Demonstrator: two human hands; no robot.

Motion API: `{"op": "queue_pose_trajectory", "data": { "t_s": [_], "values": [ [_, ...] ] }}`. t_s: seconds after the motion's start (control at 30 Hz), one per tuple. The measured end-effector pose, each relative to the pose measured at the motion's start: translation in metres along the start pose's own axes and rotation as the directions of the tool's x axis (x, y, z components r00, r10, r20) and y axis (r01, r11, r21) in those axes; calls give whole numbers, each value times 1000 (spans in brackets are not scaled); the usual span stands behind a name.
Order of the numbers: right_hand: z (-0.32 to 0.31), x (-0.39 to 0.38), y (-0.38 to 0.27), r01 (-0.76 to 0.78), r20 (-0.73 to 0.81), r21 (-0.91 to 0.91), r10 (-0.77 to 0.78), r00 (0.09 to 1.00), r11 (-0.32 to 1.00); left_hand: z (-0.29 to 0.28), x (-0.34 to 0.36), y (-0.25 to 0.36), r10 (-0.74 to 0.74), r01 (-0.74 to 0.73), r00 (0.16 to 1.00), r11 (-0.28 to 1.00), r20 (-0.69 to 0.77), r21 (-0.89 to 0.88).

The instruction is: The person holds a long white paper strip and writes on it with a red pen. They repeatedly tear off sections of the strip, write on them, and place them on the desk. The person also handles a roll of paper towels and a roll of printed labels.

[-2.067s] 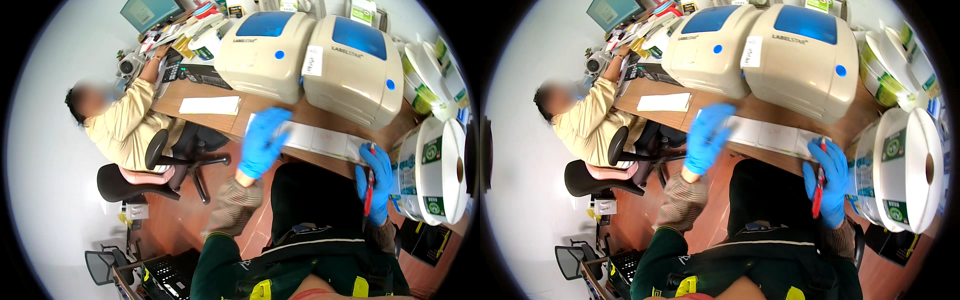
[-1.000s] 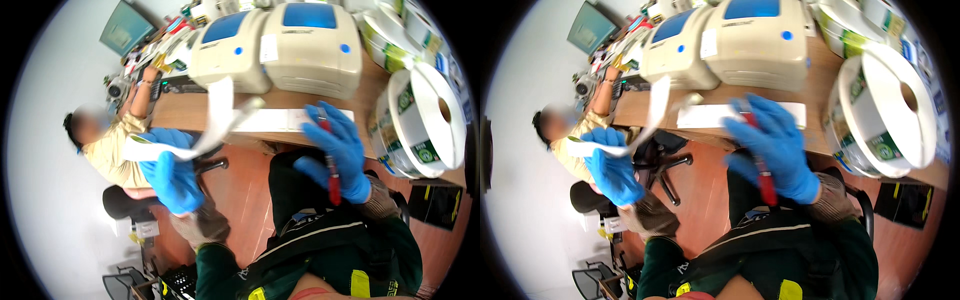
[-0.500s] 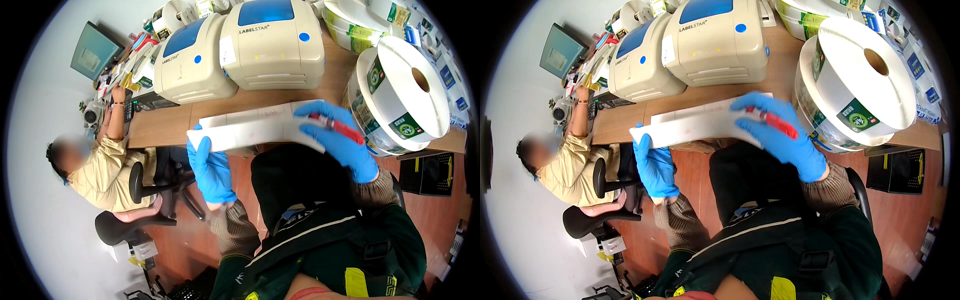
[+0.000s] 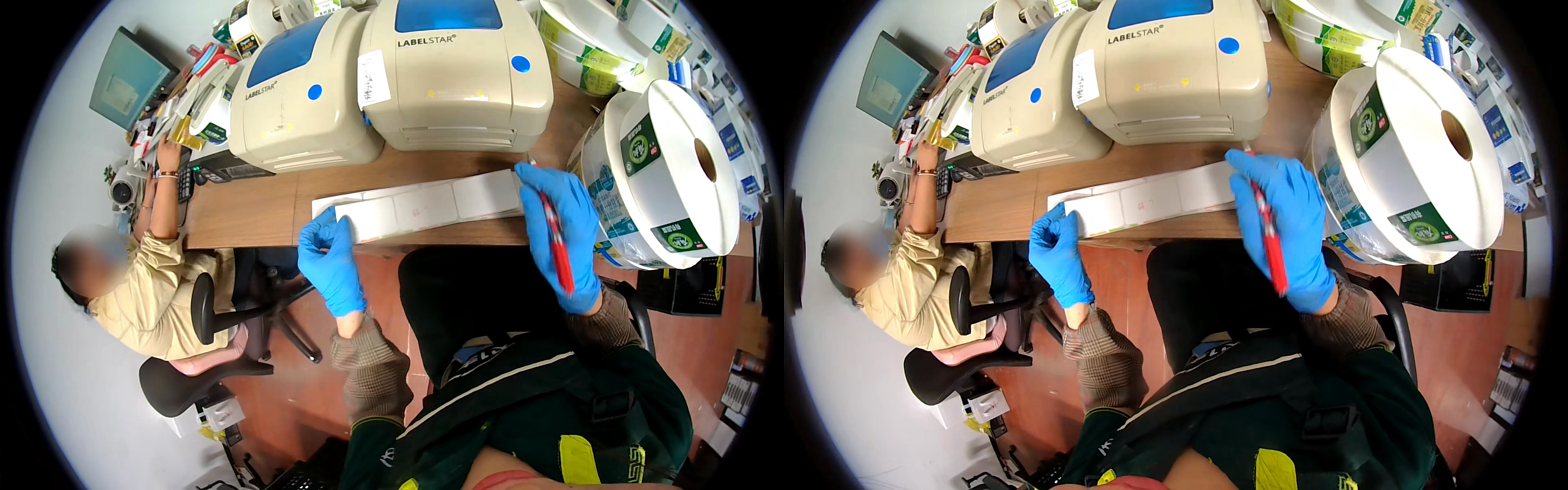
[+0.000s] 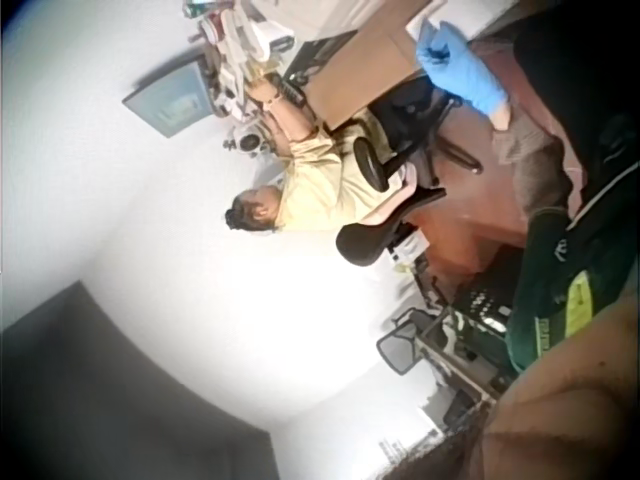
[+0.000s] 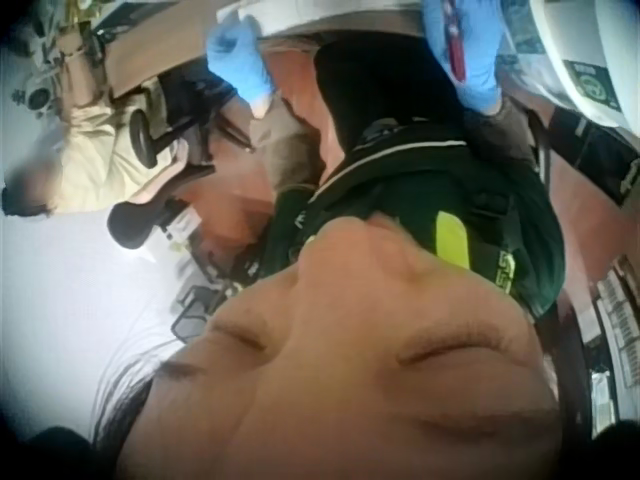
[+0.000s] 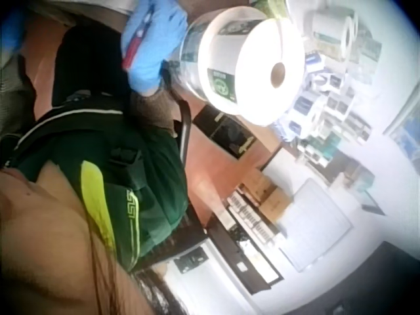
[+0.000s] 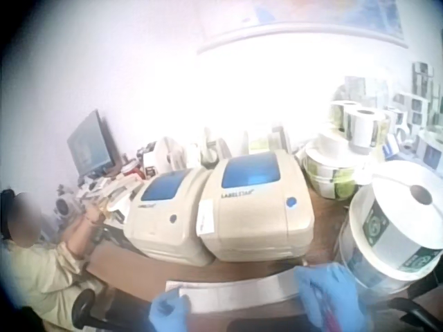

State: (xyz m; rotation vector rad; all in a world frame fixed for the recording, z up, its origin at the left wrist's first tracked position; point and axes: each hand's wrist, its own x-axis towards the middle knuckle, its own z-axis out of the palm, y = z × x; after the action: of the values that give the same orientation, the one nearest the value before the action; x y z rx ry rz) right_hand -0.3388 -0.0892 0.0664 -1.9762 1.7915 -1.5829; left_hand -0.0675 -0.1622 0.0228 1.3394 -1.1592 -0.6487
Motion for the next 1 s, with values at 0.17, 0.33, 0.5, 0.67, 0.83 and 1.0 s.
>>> {"op": "queue_pose_trajectory", "data": {
  "t_s": [0.17,0.33,0.5,0.67,0.83,1.0],
  "values": [
    [19,8,-4,128,146,22,-129,981,992,-1,4,-3,-43,44,999,998,25,-51],
    [30,9,8,213,339,-93,-171,925,972,-2,0,2,-117,121,991,992,68,-48],
    [29,-3,18,168,387,-106,-115,915,980,-3,-7,21,297,-318,947,811,122,490],
    [17,-7,17,149,363,-75,-112,925,986,16,-19,52,296,-722,663,495,688,483],
    [7,-5,14,122,232,-85,-100,968,989,22,-8,33,196,-756,577,495,793,429],
    [-1,-4,18,88,159,-21,-84,984,996,32,-15,30,215,-747,544,565,811,351]
  ]
}}
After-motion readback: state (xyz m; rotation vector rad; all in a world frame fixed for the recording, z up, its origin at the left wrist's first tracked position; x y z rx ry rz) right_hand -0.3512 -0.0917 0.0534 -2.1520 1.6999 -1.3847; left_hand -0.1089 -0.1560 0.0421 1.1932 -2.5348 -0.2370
